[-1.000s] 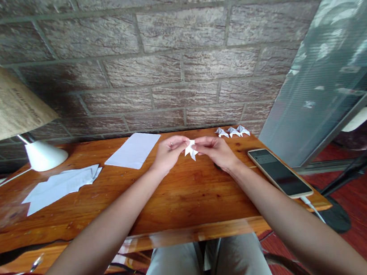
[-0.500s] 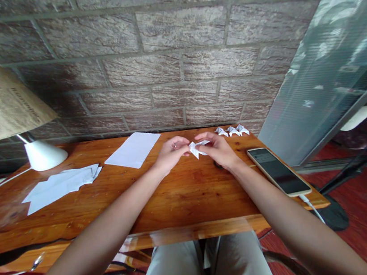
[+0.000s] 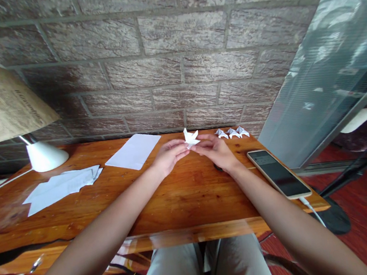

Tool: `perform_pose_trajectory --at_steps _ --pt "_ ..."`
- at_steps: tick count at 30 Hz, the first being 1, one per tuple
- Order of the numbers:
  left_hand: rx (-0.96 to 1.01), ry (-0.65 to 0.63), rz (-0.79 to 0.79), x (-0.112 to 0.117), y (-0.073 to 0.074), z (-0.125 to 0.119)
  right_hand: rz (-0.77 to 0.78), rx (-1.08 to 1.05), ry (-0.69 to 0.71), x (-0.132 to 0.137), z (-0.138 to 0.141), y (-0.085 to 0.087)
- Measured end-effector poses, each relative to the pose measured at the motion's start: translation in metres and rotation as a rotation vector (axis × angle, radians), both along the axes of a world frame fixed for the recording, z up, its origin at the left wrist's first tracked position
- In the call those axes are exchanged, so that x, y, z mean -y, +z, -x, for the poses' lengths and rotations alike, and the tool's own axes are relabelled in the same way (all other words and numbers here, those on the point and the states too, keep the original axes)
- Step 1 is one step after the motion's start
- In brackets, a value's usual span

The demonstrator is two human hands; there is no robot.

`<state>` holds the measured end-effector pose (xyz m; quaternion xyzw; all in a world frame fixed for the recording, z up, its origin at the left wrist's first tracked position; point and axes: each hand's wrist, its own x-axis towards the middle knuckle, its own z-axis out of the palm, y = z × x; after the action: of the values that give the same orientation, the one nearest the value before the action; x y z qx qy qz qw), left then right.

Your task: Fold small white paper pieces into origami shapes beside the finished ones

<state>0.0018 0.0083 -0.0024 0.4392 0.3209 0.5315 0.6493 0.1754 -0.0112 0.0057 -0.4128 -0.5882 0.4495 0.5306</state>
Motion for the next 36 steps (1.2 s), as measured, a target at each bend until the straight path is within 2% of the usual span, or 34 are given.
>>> perform_pose_trajectory --at_steps 3,8,14,20,26,32,36 --pt "0.044 -0.024 0.058 0.0 0.001 0.0 -0.011 0.021 -0.006 0.0 0.0 -0.002" --pt "-0.01 -0.095 0.038 0.004 0.005 -0.001 -0.055 -0.004 -0.006 0.0 0.002 0.0" --pt "-0.018 -0.093 0.051 0.006 0.005 -0.003 -0.194 0.021 -0.023 -0.002 0.003 -0.004" --pt "-0.019 -0.067 0.068 0.008 0.006 -0.005 -0.328 0.209 -0.086 -0.004 -0.001 -0.012" --pt "-0.02 -0.025 0.062 0.008 0.005 -0.005 -0.527 0.39 -0.086 0.003 0.0 -0.004" --pt "-0.045 -0.032 0.001 0.008 0.006 -0.004 -0.488 0.329 -0.093 -0.001 -0.001 -0.008" --pt "-0.035 -0.041 -0.045 0.009 0.007 -0.002 -0.555 0.378 -0.13 0.002 -0.001 -0.007"
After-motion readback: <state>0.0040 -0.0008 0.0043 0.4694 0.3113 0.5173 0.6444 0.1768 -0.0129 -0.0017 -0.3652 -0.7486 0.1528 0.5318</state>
